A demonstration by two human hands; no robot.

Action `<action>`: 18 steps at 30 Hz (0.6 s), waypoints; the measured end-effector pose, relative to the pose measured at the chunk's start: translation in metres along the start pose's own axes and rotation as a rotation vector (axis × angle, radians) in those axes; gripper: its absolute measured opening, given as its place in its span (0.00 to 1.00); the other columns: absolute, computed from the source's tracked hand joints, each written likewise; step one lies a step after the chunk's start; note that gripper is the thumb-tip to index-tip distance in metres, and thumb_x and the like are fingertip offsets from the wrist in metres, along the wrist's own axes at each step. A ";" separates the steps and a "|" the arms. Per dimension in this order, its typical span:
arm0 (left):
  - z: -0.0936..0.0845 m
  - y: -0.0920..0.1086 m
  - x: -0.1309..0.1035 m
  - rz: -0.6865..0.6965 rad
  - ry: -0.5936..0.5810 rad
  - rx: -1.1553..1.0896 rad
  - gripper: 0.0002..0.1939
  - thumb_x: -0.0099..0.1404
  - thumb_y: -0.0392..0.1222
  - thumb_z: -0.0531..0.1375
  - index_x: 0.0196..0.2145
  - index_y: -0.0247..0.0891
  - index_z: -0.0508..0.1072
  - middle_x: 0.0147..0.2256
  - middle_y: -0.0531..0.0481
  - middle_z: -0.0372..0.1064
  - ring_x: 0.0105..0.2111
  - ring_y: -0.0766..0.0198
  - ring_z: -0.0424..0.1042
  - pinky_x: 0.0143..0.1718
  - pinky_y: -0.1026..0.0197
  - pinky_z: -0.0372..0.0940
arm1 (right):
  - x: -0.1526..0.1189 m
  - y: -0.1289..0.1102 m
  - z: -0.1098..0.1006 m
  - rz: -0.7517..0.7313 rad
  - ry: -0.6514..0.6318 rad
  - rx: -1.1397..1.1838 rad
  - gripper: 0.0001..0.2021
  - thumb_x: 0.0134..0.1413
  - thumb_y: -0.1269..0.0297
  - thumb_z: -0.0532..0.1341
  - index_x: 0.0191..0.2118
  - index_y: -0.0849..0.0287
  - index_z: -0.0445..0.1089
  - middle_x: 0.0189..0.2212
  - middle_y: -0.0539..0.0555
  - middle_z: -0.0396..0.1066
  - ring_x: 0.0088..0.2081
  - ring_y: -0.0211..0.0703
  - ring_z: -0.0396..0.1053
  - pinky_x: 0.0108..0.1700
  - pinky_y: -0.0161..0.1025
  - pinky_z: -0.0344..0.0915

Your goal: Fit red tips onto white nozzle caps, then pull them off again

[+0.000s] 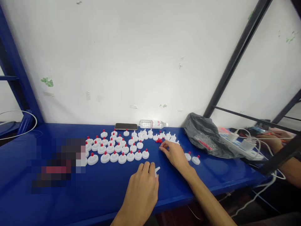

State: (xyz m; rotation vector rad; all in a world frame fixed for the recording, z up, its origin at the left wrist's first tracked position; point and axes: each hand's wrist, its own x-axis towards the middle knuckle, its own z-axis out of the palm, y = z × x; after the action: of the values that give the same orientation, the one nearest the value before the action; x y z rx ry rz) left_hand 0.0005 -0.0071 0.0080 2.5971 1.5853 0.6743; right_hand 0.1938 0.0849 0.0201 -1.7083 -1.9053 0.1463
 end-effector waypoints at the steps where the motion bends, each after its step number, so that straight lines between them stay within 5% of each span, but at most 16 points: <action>1: 0.000 0.000 0.000 0.000 0.001 0.001 0.20 0.74 0.33 0.49 0.58 0.34 0.71 0.47 0.41 0.75 0.47 0.51 0.75 0.39 0.50 0.77 | -0.002 0.000 -0.002 0.001 0.020 0.011 0.06 0.62 0.62 0.62 0.40 0.53 0.76 0.34 0.50 0.79 0.33 0.45 0.74 0.37 0.39 0.63; 6: -0.002 0.001 0.001 -0.012 -0.006 -0.002 0.21 0.74 0.33 0.49 0.59 0.35 0.71 0.48 0.41 0.75 0.47 0.52 0.76 0.39 0.51 0.77 | -0.027 0.004 -0.008 0.045 0.148 0.281 0.15 0.65 0.53 0.59 0.48 0.54 0.78 0.43 0.56 0.79 0.30 0.44 0.72 0.38 0.42 0.68; 12: -0.001 -0.003 -0.001 -0.056 -0.038 -0.017 0.23 0.74 0.32 0.49 0.64 0.33 0.67 0.54 0.38 0.75 0.52 0.51 0.75 0.46 0.51 0.75 | -0.057 0.004 -0.009 0.159 -0.034 0.653 0.19 0.57 0.45 0.65 0.44 0.56 0.78 0.35 0.55 0.79 0.28 0.45 0.74 0.24 0.36 0.62; 18: 0.001 -0.006 -0.001 -0.021 -0.019 -0.019 0.23 0.75 0.33 0.48 0.64 0.36 0.68 0.57 0.40 0.74 0.53 0.52 0.75 0.46 0.53 0.75 | -0.068 -0.018 -0.017 0.159 -0.175 0.828 0.19 0.55 0.45 0.68 0.40 0.56 0.77 0.31 0.53 0.79 0.30 0.43 0.76 0.25 0.32 0.61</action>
State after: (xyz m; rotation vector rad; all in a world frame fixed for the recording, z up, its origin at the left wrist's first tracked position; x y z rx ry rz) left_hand -0.0042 -0.0050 0.0051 2.5618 1.5916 0.6583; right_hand 0.1878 0.0126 0.0195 -1.2761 -1.4836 1.0178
